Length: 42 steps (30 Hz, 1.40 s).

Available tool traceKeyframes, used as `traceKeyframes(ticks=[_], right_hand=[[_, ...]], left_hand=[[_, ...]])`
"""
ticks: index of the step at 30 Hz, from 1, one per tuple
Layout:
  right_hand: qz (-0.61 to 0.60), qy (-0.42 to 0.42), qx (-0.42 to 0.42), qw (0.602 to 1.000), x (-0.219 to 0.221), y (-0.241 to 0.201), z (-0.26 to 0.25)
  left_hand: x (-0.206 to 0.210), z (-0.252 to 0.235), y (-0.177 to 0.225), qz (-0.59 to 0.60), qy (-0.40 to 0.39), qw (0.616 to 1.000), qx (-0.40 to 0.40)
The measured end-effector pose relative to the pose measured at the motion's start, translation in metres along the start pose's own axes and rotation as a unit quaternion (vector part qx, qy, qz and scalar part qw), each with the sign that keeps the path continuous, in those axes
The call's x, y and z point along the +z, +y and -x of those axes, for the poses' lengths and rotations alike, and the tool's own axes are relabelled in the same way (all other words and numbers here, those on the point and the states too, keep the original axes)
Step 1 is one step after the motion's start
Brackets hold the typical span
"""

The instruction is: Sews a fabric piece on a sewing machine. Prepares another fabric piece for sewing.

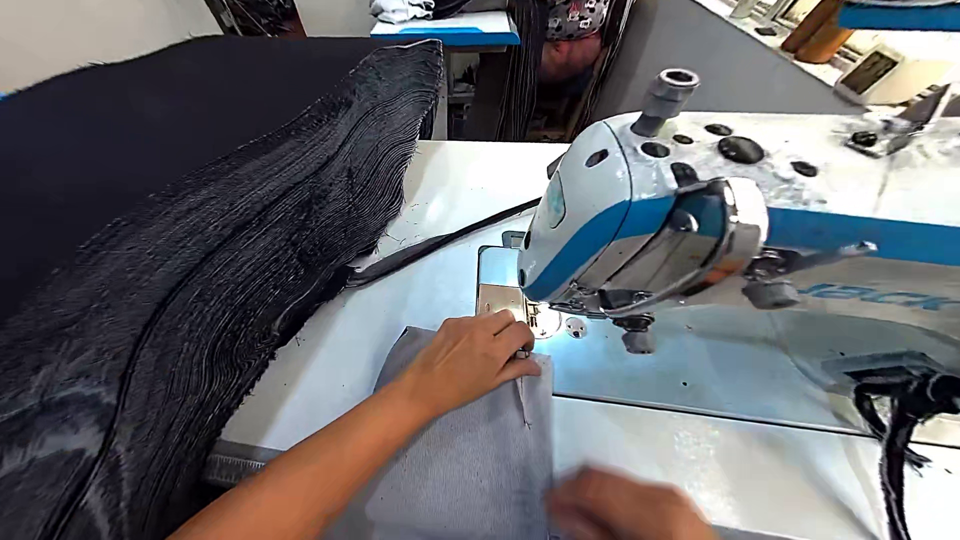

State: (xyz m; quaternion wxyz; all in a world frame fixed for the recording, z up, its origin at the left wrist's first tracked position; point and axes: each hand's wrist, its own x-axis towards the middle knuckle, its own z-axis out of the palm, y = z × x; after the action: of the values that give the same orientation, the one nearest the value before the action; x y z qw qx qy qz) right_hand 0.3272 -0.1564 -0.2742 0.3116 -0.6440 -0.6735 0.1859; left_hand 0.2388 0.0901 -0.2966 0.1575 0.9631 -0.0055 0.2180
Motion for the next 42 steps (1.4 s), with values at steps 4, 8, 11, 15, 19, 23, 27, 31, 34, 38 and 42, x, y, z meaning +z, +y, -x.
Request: traceKeyframes(ticks=[4, 8, 11, 15, 19, 23, 27, 31, 34, 38, 42], right_hand=[[0.201, 0.189, -0.098, 0.956, 0.005, 0.065, -0.046], [0.209, 0.185, -0.112, 0.954, 0.007, 0.073, -0.049], [0.191, 0.185, -0.103, 0.959, 0.007, 0.077, -0.046], [0.219, 0.19, -0.097, 0.952, 0.008, 0.076, -0.045], [0.213, 0.178, -0.084, 0.957, 0.007, 0.074, -0.045], [0.201, 0.176, -0.077, 0.961, 0.007, 0.074, -0.044], [0.2, 0.18, -0.079, 0.96, 0.007, 0.075, -0.045], [0.203, 0.181, -0.085, 0.959, 0.007, 0.076, -0.045], [0.207, 0.191, -0.093, 0.955, 0.009, 0.076, -0.045], [0.218, 0.191, -0.098, 0.952, 0.009, 0.075, -0.045], [0.249, 0.171, -0.113, 0.947, 0.003, 0.077, -0.055]], left_hand=[[0.002, -0.001, 0.0, 0.005, 0.013, 1.0, 0.004], [-0.008, 0.006, 0.0, -0.042, 0.006, 0.999, -0.033], [-0.028, 0.026, -0.008, -0.083, -0.005, 0.989, -0.126], [-0.051, 0.056, -0.021, -0.052, -0.006, 0.978, -0.203], [-0.047, 0.071, -0.01, -0.071, 0.088, 0.991, -0.07], [-0.045, 0.076, -0.003, -0.128, 0.105, 0.986, 0.019], [-0.04, 0.074, -0.011, -0.105, 0.096, 0.989, -0.037], [-0.041, 0.069, 0.006, -0.152, 0.103, 0.979, -0.09], [-0.027, 0.06, 0.064, -0.106, 0.103, 0.987, -0.066], [0.01, 0.078, 0.107, -0.038, -0.024, 0.998, -0.049], [0.007, 0.081, 0.076, -0.051, -0.009, 0.998, -0.019]])
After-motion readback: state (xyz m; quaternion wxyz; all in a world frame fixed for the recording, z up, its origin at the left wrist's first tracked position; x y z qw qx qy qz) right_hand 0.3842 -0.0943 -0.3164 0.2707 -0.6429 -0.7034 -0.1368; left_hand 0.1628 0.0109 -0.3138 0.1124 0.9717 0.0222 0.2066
